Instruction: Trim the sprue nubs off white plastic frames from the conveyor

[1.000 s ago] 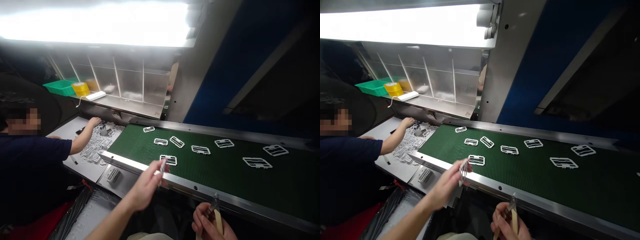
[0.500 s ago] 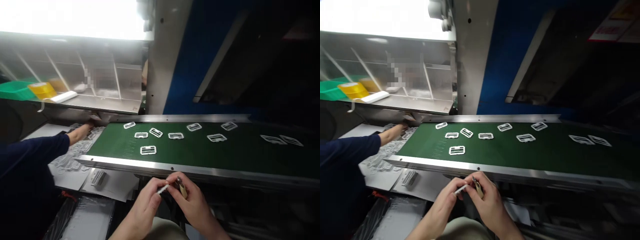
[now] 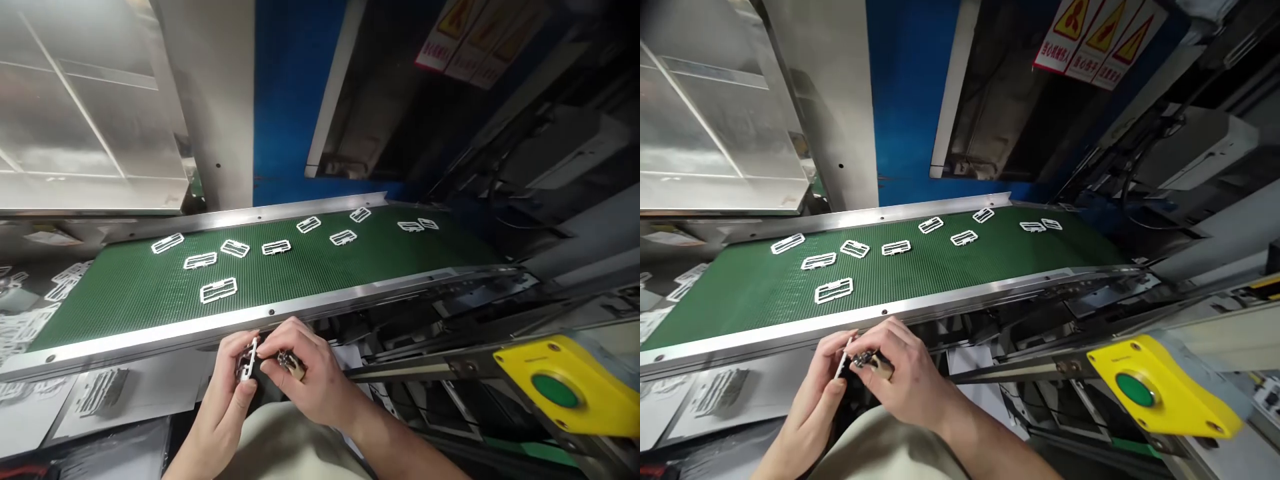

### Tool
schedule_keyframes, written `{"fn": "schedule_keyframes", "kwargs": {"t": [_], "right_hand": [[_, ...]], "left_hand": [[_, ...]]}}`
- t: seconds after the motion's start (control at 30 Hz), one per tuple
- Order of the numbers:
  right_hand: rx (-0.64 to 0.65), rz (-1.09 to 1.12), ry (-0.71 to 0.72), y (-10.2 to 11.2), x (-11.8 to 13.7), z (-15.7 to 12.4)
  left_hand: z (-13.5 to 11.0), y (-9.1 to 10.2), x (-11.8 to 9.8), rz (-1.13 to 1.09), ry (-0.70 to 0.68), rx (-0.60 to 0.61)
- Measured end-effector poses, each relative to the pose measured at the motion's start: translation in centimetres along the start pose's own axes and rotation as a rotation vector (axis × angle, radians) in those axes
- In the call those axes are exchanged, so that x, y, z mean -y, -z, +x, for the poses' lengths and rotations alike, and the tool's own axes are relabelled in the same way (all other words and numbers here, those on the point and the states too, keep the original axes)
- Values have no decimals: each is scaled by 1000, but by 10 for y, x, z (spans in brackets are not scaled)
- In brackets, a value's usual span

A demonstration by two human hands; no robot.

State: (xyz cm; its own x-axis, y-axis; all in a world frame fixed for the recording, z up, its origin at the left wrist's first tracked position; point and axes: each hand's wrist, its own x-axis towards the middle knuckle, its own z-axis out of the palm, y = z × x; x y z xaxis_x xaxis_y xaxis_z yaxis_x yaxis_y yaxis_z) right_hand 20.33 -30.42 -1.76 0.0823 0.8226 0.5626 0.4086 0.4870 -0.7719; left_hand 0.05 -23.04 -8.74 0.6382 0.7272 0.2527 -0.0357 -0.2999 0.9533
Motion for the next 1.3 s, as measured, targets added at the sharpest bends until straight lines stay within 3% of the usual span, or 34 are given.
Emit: {"fn": "schedule_keyframes", "kwargs": {"t": [0.4, 0.6, 0.67, 0.8, 1.0, 1.2, 1.3], "right_hand": [[33, -30, 23, 2, -8, 1], [-16, 255, -310, -9, -6, -5], [-46, 329, -354, -10, -7, -8], [-92, 268, -228, -6, -9, -10], [-49, 90, -38, 1, -9, -4], [-48, 188, -135, -2, -6, -10], [-25, 207, -201, 6, -6, -9]], "left_hand": [[9, 5, -8, 384, -109, -6], [9, 5, -12, 386, -128, -27], [9, 3, -15, 382, -140, -31], [12, -1, -19, 371, -129, -43], [14, -1, -19, 420, -157, -51], [15, 0, -18, 440, -165, -64], [15, 1, -21, 440, -176, -76]]}}
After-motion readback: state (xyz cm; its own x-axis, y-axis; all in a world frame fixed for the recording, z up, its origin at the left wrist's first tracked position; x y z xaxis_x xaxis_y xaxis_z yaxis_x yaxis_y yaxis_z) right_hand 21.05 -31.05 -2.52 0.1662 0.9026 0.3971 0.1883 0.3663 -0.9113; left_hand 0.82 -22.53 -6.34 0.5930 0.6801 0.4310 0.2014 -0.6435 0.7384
